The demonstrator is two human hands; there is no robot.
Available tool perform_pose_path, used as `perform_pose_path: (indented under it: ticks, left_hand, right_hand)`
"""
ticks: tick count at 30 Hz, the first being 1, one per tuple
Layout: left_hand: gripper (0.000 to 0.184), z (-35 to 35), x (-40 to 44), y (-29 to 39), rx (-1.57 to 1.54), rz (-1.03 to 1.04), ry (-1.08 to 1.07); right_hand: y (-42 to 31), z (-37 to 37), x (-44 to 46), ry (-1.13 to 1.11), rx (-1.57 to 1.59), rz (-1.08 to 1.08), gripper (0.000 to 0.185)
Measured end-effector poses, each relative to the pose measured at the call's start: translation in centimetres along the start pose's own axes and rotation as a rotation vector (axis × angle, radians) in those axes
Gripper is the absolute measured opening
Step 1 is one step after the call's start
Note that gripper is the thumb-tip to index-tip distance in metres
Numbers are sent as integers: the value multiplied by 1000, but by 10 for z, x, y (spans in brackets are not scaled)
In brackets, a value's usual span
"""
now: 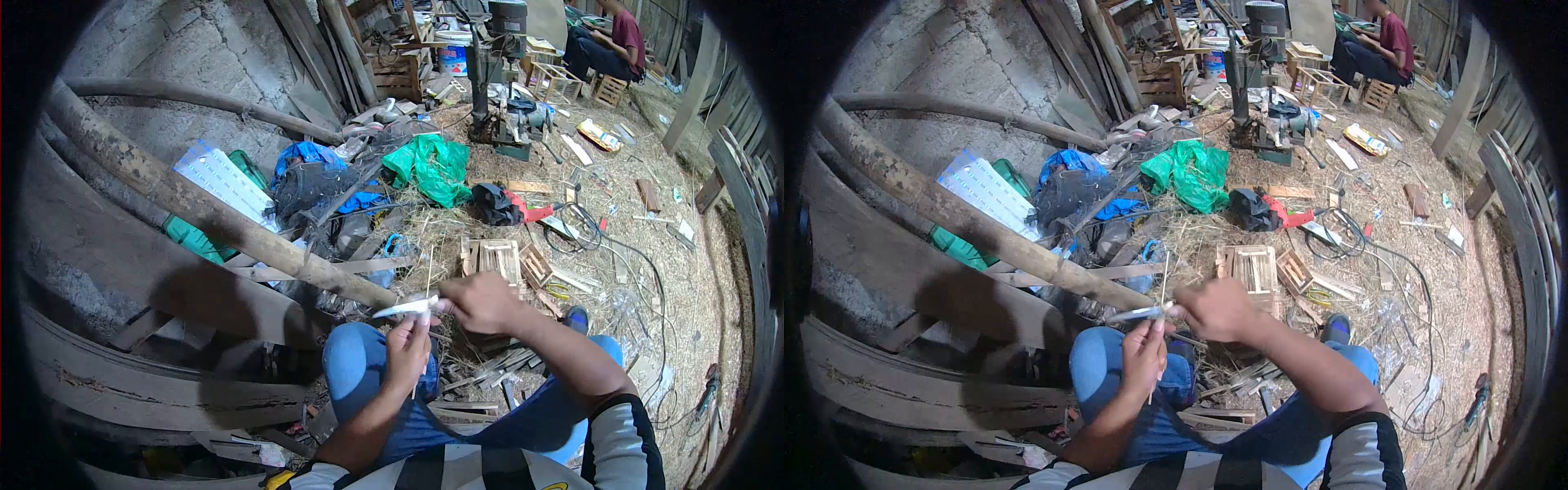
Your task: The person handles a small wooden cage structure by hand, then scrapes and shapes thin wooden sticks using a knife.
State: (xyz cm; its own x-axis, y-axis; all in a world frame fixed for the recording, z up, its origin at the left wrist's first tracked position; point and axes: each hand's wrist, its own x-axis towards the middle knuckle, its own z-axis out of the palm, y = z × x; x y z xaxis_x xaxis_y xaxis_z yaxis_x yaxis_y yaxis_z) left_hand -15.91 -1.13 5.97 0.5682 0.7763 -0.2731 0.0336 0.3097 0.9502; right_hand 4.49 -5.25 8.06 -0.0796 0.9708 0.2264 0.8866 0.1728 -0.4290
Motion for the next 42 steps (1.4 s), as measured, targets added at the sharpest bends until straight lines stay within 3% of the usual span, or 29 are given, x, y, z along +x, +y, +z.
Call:
perform_pose_path:
  ticks: [4, 8, 11, 16, 19, 22, 24, 28, 31, 36, 39, 42]
  left_hand:
    - [28, -5, 1, -9, 95, 98, 30]
    - [31, -6, 3, -10, 88, 82, 47]
    - [32, -12, 3, -16, 76, 117, 25]
    - [32, -10, 3, -9, 64, 44, 35]
    - [32, -10, 0, -14, 70, 70, 19]
    - [31, -10, 1, -11, 78, 77, 43]
    - [28, -8, 5, -6, 168, 75, 62]
    - [27, -4, 6, -9, 140, 66, 74]
    - [27, -2, 5, -12, 78, 140, 89]
    - [27, -6, 3, -8, 144, 147, 70]
    - [28, -4, -8, -9, 98, 128, 45]
    - [30, 0, -14, -10, 212, 243, 12]
  right_hand:
    - [1, 5, 3, -16, -41, 16, 32]
    - [13, -2, 6, -12, -107, 109, 32]
    - [46, -8, 12, 51, -207, 307, 38]
    - [51, -7, 10, 76, -176, 333, 35]
    - [90, -12, 11, 141, -192, 550, 38]
    - [74, -32, 12, 224, -130, 484, 39]
    - [38, -25, 6, 207, -45, 323, 36]
    - [-1, 7, -3, 38, -8, 42, 28]
    - [-9, 12, -3, -60, -32, 31, 29]
    - [6, 4, 2, -34, -58, 55, 23]
    - [45, -3, 5, 104, -124, 329, 27]
    - [67, -31, 9, 149, -137, 492, 38]
